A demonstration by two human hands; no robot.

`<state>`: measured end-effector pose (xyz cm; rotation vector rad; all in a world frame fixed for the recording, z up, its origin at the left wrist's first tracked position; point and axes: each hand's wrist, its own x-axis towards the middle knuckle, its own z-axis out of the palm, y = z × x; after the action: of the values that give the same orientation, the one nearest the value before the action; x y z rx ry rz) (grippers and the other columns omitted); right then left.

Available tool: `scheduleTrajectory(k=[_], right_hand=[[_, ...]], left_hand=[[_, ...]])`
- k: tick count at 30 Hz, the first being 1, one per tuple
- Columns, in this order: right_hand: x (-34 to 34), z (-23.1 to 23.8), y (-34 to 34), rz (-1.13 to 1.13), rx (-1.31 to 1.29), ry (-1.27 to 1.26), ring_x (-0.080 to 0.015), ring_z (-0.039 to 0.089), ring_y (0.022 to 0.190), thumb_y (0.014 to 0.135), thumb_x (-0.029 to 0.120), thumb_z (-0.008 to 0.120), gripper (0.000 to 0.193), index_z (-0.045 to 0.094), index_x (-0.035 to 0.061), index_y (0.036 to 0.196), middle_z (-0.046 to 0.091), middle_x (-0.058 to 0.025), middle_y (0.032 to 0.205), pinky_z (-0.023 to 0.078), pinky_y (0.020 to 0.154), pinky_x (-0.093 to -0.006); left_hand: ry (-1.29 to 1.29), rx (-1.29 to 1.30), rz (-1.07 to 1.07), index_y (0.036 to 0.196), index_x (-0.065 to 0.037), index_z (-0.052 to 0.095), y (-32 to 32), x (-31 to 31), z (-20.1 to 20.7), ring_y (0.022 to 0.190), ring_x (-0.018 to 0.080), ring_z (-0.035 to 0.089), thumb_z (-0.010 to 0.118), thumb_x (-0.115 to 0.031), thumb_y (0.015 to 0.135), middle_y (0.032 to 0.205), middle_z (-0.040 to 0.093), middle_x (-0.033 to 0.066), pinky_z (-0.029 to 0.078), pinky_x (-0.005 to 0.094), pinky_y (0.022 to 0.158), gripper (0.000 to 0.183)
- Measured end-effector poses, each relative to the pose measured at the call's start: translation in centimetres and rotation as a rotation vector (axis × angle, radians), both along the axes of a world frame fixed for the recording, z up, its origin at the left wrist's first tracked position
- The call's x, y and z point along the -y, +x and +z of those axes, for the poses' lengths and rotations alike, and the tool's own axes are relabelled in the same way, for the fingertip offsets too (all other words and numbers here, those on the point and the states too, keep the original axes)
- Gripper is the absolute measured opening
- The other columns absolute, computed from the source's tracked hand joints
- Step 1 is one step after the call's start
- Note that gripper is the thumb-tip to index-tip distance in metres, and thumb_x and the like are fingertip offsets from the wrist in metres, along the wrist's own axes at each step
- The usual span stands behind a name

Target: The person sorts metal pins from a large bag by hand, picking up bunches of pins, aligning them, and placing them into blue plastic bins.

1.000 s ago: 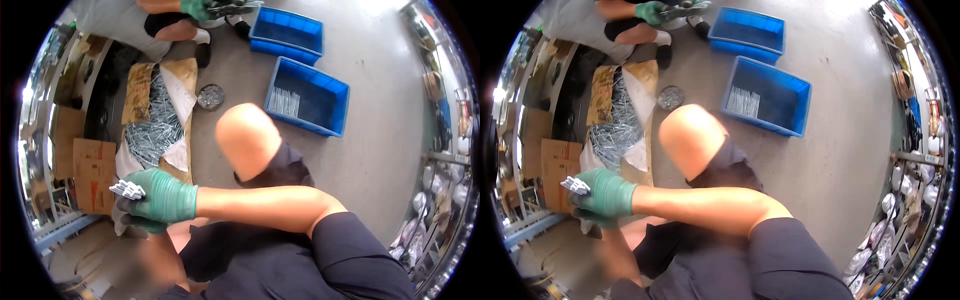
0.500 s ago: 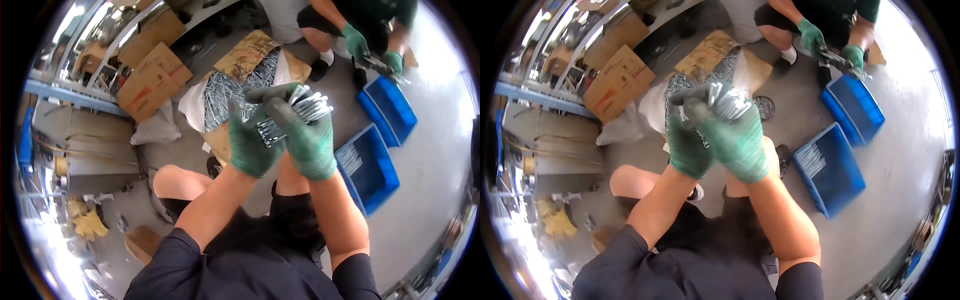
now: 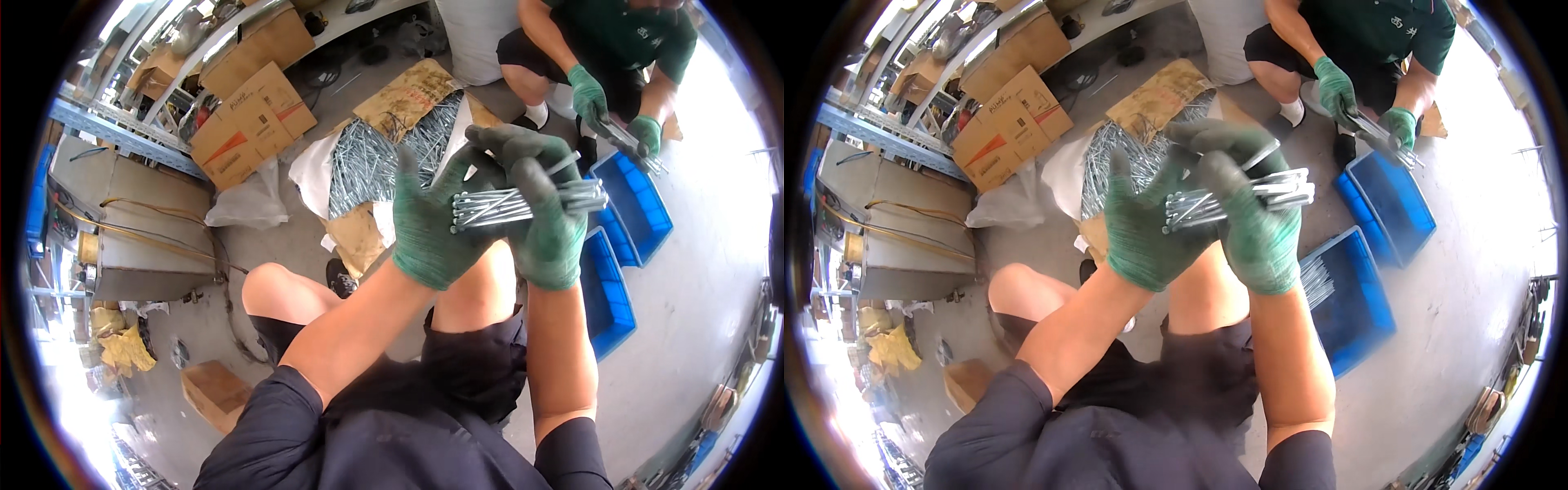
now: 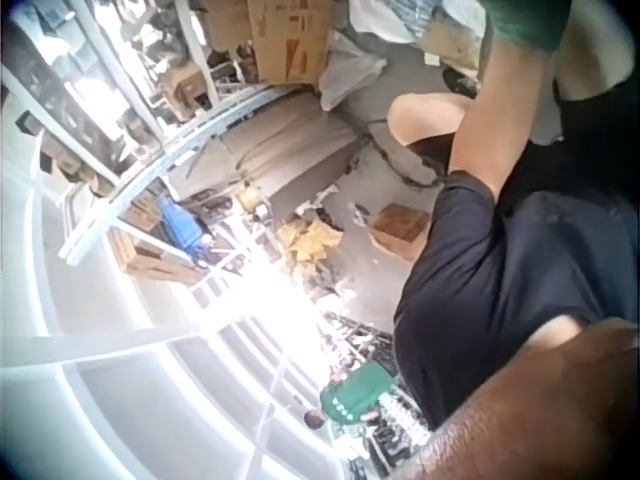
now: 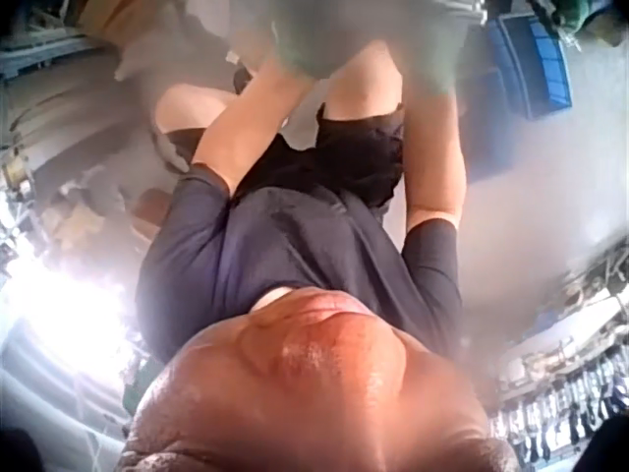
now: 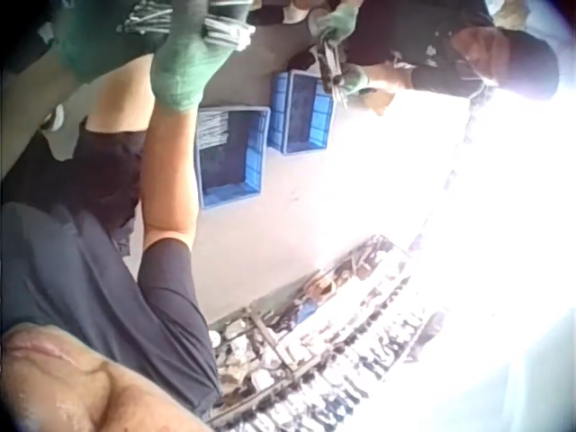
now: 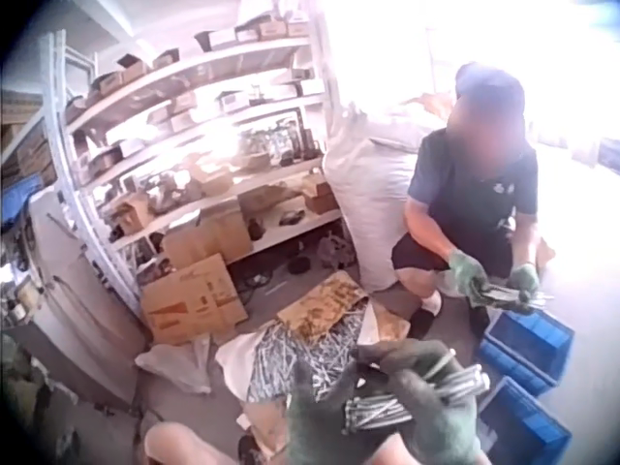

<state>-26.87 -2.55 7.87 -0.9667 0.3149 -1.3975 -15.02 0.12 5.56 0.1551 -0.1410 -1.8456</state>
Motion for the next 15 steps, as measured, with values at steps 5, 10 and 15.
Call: scheduleTrajectory(k=[5, 10, 15], right_hand=[[0.1, 0.8, 1.2, -0.005, -0.007, 0.100, -0.0194, 0.066, 0.068, 0.100, 0.029, 0.063, 0.029, 0.062, -0.0006, 0.096, 0.068, -0.0107, 0.082, 0.054, 0.061, -0.0305], [-2.8, -0.6, 4.2, -0.232, -0.081, 0.310, -0.0173, 0.057, 0.077, 0.101, 0.035, 0.060, 0.034, 0.059, 0.0017, 0.098, 0.057, -0.0066, 0.083, 0.050, 0.066, -0.0320], [-4.5, 2.2, 4.5, -0.136, -0.378, -0.105, -0.0156, 0.058, 0.075, 0.102, 0.028, 0.057, 0.030, 0.058, -0.0015, 0.096, 0.059, -0.0083, 0.084, 0.049, 0.069, -0.0294]], left_hand=[[-0.069, 0.009, 0.066, 0.147, -0.003, 0.039, -0.1, 0.3, 0.6, 0.135, 0.0292, 0.045, 0.036, -0.067, 0.099, 0.135, 0.054, 0.0181, 0.035, 0.0482, 0.114, 0.079], [-0.082, -0.216, 0.162, 0.128, -0.003, 0.056, 2.8, -1.7, -2.7, 0.110, 0.0227, 0.058, 0.043, -0.050, 0.103, 0.119, 0.064, 0.0147, 0.047, 0.0385, 0.097, 0.055], [0.111, -0.286, 0.231, 0.114, -0.004, 0.067, 0.6, -3.6, -1.3, 0.083, 0.0177, 0.067, 0.050, -0.041, 0.104, 0.102, 0.071, 0.0089, 0.056, 0.0309, 0.078, 0.042]])
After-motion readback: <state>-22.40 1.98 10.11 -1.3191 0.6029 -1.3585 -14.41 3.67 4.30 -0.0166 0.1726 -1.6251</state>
